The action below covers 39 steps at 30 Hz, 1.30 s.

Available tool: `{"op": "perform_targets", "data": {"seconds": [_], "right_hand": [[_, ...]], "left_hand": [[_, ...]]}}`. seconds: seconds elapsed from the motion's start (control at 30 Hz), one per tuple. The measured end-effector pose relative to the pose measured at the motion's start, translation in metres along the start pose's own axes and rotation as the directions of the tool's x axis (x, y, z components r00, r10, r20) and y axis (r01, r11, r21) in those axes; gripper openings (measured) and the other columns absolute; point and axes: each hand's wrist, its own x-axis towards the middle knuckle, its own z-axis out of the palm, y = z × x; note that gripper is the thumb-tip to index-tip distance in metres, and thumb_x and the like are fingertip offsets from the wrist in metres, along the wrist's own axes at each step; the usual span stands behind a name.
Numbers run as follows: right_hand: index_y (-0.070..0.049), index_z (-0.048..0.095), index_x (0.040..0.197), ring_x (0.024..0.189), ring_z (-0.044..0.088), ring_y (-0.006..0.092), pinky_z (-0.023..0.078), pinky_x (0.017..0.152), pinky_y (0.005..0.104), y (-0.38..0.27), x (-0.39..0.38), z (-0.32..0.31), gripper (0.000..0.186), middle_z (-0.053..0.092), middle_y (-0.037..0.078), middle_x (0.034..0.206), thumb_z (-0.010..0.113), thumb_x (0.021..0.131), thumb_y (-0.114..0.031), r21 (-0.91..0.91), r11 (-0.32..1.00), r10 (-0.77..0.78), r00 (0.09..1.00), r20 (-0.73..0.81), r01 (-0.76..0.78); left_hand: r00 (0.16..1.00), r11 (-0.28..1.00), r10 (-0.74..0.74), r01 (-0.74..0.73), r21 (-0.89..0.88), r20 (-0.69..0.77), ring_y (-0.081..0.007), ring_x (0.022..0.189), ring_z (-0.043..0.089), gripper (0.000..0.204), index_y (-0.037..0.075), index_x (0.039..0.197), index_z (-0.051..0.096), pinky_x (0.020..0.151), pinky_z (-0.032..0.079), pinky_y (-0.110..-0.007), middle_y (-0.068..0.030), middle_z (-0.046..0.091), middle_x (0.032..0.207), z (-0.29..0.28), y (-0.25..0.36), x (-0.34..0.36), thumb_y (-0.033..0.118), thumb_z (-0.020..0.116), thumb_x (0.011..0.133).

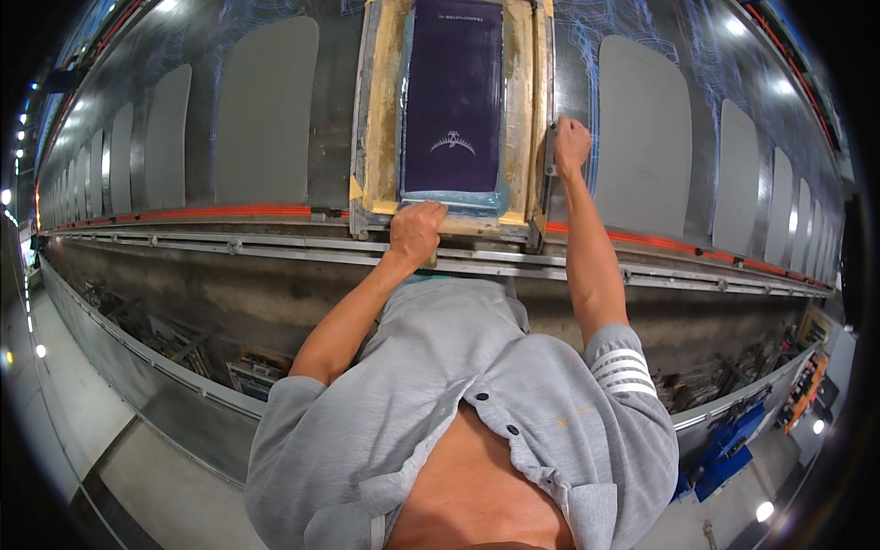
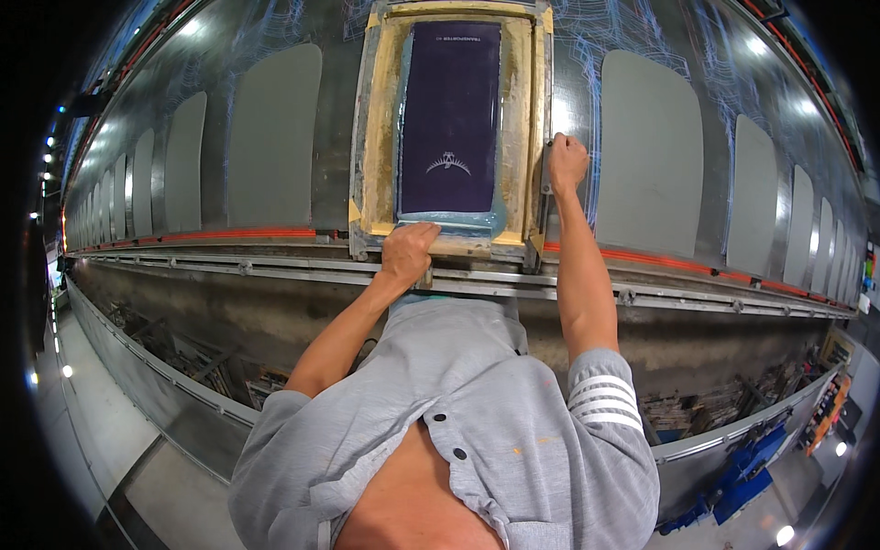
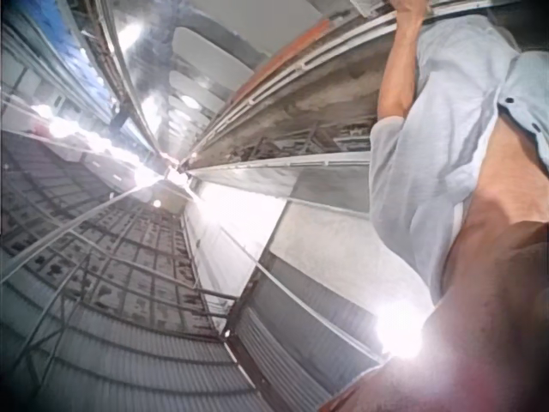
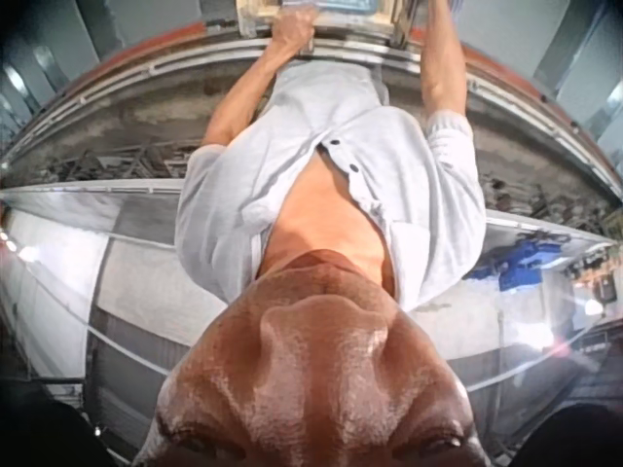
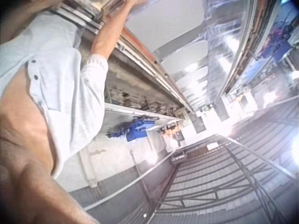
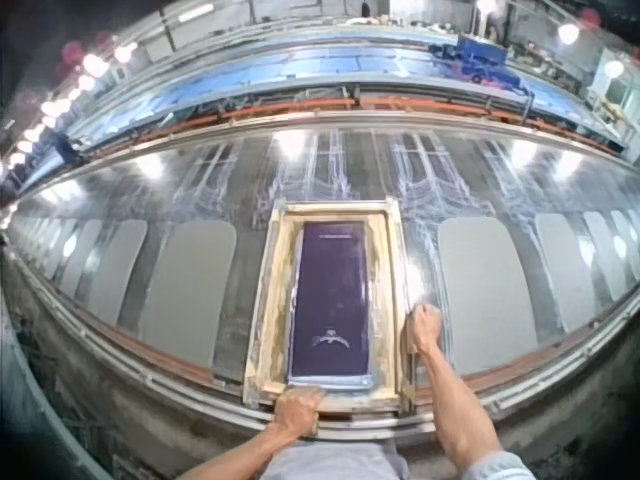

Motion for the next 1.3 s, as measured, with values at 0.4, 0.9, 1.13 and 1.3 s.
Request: {"op": "perform_targets", "data": {"seconds": [0.4,0.9,1.13,1.3], "right_hand": [[0.002,0.066,0.125,0.116,0.054,0.0378,0.042,0.102,0.046,-0.094,0.024,0.012,0.042,0.059,0.021,0.124,0.066,0.095,-0.028,-0.228,0.75,-0.657,0.738,-0.152,0.621],[-0.01,0.075,0.095,0.083,0.07,0.0413,0.056,0.073,0.0493,-0.253,0.19,0.133,0.025,0.072,0.02,0.087,0.062,0.073,-0.015,-0.308,0.364,-0.596,0.474,0.648,0.879],[-0.008,0.07,0.078,0.078,0.069,0.0356,0.056,0.069,0.046,-0.168,0.034,0.079,0.008,0.07,0.015,0.083,0.065,0.071,-0.006,-0.187,0.426,-0.672,0.448,0.59,0.885],[-0.005,0.067,0.079,0.084,0.066,0.0317,0.052,0.085,0.0475,-0.109,-0.104,0.023,0.013,0.065,0.013,0.083,0.068,0.066,-0.005,-0.156,0.45,-0.577,0.42,0.701,0.879]], "left_hand": [[0.986,0.991,0.034,-0.013,0.132,-0.16,-0.0353,0.077,0.07,0.009,0.006,0.076,0.068,0.068,0.056,-0.047,-0.0153,0.07,0.08,0.006,-0.122,0.277,0.001,0.061,0.074],[0.988,0.95,-0.054,0.006,0.312,0.146,-0.0374,0.086,0.072,0.031,0.019,0.101,0.08,0.077,0.058,-0.048,-0.0179,0.074,0.088,-0.024,-0.182,0.458,0.013,0.061,0.076],[0.989,0.991,-0.009,-0.01,0.134,0.145,-0.0355,0.074,0.073,0.014,0.014,0.081,0.078,0.066,0.058,-0.045,-0.0172,0.072,0.077,-0.016,-0.122,0.288,0.01,0.068,0.073],[0.971,0.996,-0.09,0.09,0.013,0.222,-0.0335,0.076,0.073,0.015,0.01,0.082,0.076,0.066,0.059,-0.045,-0.0134,0.073,0.082,-0.018,-0.056,0.132,0.002,0.065,0.075]]}}
